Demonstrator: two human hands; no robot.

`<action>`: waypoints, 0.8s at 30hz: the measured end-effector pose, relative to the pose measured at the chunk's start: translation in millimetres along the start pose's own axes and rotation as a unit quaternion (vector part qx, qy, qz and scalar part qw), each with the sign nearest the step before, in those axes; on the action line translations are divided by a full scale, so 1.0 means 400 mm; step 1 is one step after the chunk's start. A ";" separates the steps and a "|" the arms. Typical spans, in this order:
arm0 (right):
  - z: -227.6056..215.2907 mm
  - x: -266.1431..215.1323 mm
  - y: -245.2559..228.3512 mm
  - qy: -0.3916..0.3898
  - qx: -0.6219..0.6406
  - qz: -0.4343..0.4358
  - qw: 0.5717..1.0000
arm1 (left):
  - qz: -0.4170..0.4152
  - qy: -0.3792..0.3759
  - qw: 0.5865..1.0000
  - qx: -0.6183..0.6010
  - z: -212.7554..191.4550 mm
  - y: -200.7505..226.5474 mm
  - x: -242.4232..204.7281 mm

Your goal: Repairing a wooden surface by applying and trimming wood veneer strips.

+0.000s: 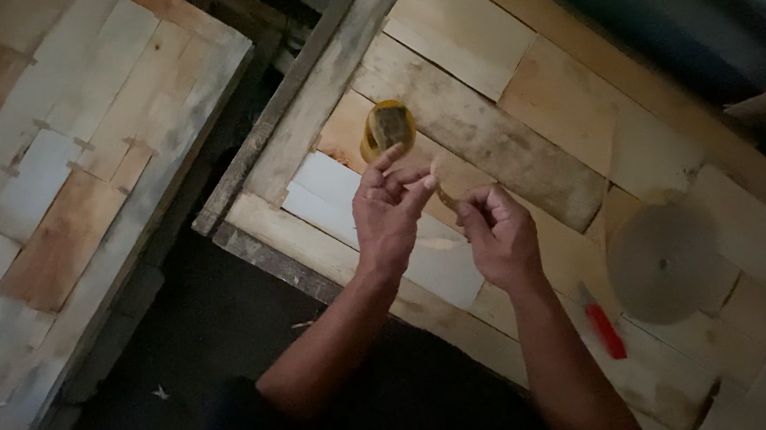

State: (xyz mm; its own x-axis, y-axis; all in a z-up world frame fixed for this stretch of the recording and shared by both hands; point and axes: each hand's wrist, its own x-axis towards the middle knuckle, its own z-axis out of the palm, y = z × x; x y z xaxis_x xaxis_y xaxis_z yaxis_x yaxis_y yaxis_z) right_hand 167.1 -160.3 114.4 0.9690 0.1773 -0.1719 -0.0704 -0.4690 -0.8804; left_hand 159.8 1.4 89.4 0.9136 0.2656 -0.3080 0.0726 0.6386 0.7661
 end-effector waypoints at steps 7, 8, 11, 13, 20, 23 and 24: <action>-0.007 -0.006 0.022 -0.005 0.019 -0.004 1.000 | 0.002 -0.024 0.996 -0.082 -0.030 -0.045 0.033; -0.006 -0.008 0.022 -0.003 0.026 -0.003 1.000 | 0.013 -0.029 0.996 -0.084 -0.033 -0.054 0.038; -0.005 -0.009 0.004 0.006 0.011 -0.010 1.000 | -0.005 0.010 0.997 -0.073 -0.026 -0.026 0.033; -0.006 -0.014 -0.010 0.013 -0.010 -0.017 1.000 | -0.034 0.055 0.996 -0.059 -0.031 -0.034 0.027; 0.007 -0.022 -0.035 0.073 -0.296 -0.268 0.914 | -0.094 0.052 0.989 0.098 -0.006 -0.021 -0.006; 0.021 -0.030 -0.053 0.073 -0.351 -0.334 0.872 | -0.085 0.038 0.991 0.098 -0.016 -0.049 -0.006; 0.025 -0.033 -0.060 0.068 -0.362 -0.346 0.863 | -0.070 0.034 0.993 0.089 -0.023 -0.068 -0.002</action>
State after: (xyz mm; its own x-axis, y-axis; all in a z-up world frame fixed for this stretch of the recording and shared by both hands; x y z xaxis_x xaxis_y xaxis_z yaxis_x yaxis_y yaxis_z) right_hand 153.5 -142.6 133.5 0.7421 0.5520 0.3802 0.6550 -0.7177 -0.2365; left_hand 153.3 -9.6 63.8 0.8611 0.2357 -0.4505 0.2714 0.5362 0.7993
